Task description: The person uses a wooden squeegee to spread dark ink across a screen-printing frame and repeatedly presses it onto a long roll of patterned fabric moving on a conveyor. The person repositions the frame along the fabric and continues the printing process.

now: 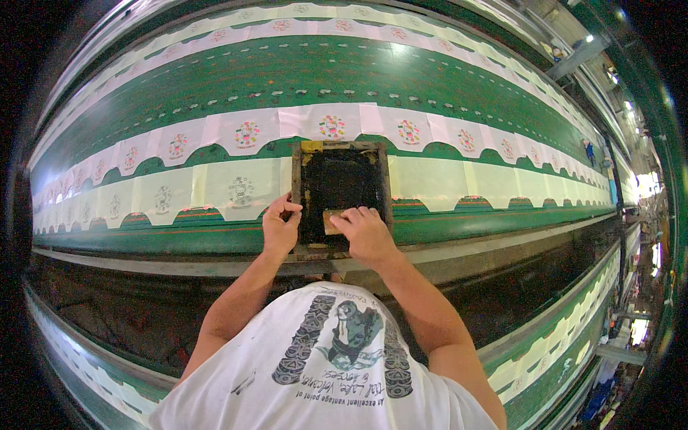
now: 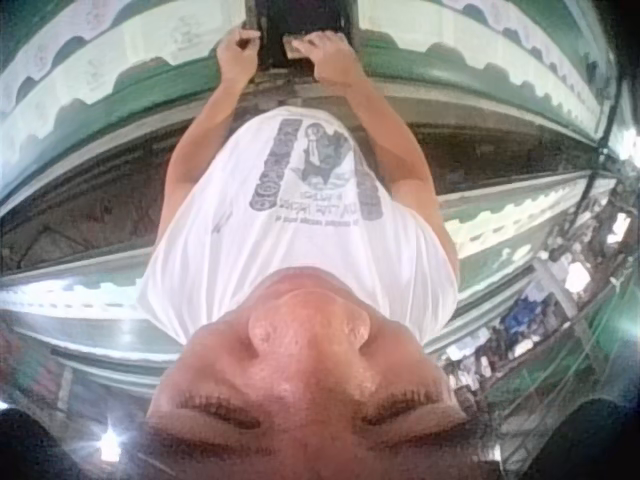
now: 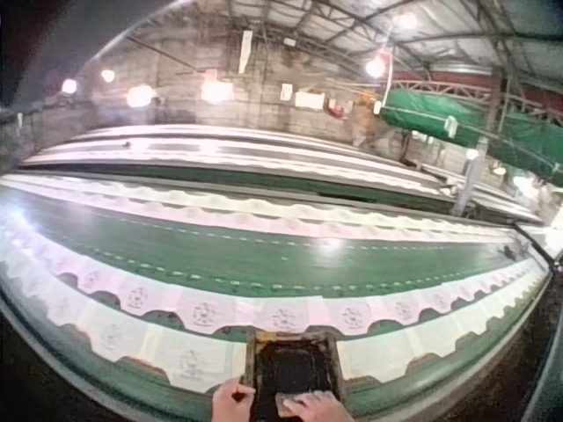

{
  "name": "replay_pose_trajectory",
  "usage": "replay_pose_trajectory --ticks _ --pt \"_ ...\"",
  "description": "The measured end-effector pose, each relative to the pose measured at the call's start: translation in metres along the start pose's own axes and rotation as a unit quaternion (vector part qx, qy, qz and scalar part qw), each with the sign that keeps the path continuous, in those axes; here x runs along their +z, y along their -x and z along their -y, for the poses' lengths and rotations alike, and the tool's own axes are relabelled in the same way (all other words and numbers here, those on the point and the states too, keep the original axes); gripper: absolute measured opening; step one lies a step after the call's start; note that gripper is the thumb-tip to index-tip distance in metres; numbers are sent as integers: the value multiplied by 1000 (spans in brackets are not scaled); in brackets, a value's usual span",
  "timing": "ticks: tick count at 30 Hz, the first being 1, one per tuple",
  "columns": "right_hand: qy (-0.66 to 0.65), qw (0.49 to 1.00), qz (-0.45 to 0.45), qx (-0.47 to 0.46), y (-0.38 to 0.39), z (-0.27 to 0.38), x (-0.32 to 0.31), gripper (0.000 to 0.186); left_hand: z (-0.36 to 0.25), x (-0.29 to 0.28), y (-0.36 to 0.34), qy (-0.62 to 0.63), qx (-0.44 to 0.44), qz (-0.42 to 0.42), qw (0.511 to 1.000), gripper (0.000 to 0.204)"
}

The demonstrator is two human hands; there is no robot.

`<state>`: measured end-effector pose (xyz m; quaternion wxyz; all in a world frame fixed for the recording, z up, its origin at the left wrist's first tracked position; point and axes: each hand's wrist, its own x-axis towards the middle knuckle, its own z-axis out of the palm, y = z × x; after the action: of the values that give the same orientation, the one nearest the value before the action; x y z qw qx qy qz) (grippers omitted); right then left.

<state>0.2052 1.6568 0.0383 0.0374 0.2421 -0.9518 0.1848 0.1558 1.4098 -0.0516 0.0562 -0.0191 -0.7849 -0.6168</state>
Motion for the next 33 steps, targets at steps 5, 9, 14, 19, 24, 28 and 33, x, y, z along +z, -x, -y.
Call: replay_pose_trajectory --ticks 5,9,14,19,24,28,33 --pt "-24 1000 -11 -3 25 19 0 46 10 6 5 -8 28 -18 999 22" --pt "-51 998 19 22 36 26 -3 45 -4 10 8 -98 31 -17 995 30" --pt "-84 987 -119 74 59 5 -10 41 -13 11 10 -122 -2 -9 992 34" --pt "-216 919 -225 243 105 -40 -1 35 -29 32 15 -94 37 -38 994 25" --pt "-253 906 -228 250 153 -95 -15 34 -45 107 23 -65 102 -32 992 28" --pt "-240 908 -230 257 194 -148 -38 34 -51 181 37 -39 93 -36 994 29" --pt "-222 912 -220 264 238 -206 -62 35 -59 257 52 -47 87 -26 995 30"
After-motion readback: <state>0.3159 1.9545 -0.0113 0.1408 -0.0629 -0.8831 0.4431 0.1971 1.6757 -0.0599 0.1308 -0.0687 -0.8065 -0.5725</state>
